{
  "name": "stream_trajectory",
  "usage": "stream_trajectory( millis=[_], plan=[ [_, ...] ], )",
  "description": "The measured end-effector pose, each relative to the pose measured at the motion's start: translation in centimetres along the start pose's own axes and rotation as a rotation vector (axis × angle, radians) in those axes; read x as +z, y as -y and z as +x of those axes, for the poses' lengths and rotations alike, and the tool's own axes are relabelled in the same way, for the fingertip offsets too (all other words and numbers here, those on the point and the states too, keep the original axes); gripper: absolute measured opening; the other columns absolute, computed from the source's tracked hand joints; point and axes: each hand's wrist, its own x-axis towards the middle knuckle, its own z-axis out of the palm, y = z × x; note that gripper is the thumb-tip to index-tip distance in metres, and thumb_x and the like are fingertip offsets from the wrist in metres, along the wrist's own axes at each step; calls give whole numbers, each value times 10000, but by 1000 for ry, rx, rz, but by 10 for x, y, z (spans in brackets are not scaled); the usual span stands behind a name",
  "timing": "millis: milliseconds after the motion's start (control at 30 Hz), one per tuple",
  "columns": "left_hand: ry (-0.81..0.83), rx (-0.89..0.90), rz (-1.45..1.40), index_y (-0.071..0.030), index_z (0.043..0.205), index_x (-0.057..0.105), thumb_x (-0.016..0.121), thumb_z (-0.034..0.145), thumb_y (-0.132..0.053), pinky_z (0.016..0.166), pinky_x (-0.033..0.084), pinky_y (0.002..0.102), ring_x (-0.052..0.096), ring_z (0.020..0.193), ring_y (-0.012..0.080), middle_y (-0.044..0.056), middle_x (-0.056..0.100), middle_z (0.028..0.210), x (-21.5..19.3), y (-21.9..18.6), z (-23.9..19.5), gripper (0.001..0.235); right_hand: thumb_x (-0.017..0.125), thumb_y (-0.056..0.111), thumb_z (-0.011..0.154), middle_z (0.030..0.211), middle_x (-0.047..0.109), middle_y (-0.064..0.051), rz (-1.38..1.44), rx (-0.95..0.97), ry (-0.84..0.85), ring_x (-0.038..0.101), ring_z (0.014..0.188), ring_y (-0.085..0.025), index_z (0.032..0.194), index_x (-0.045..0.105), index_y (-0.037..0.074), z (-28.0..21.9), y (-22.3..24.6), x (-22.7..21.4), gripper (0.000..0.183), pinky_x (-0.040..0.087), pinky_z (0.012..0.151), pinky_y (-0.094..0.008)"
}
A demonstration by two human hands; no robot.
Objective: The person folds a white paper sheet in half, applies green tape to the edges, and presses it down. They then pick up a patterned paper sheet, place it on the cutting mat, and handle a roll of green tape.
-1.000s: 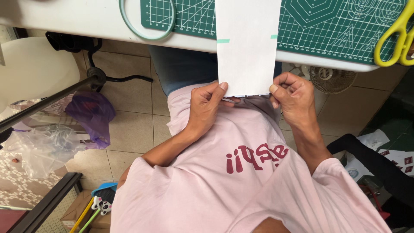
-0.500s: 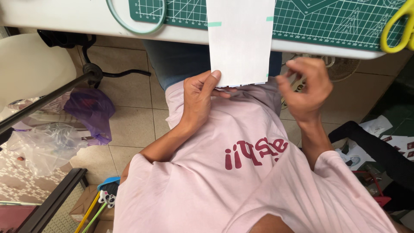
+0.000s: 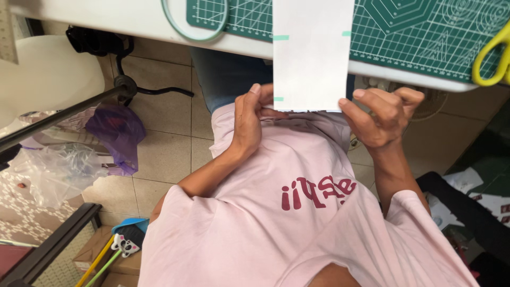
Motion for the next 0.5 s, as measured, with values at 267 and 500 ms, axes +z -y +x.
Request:
stream_trajectory(
  millis=[267,500],
  plan=[
    [-200,876,632,-4,1293,642,553,1028,3,748,632,277,734,887,167,133,723,1017,-8,-28,18,280,880,158,844,983,721,25,123,19,-72,638,967,-186,998,669,176,72,3,-47,261,333,960,-470],
    [-213,1048,393,-34,1364,619,507,1101,-37,747,623,256,728,908,146,116,721,1009,8,-86,52,286,730,2,1036,1006,652,-38,607,580,-182,570,882,-172,1129,645,37,131,-32,-82,131,405,799,-299]
  ],
)
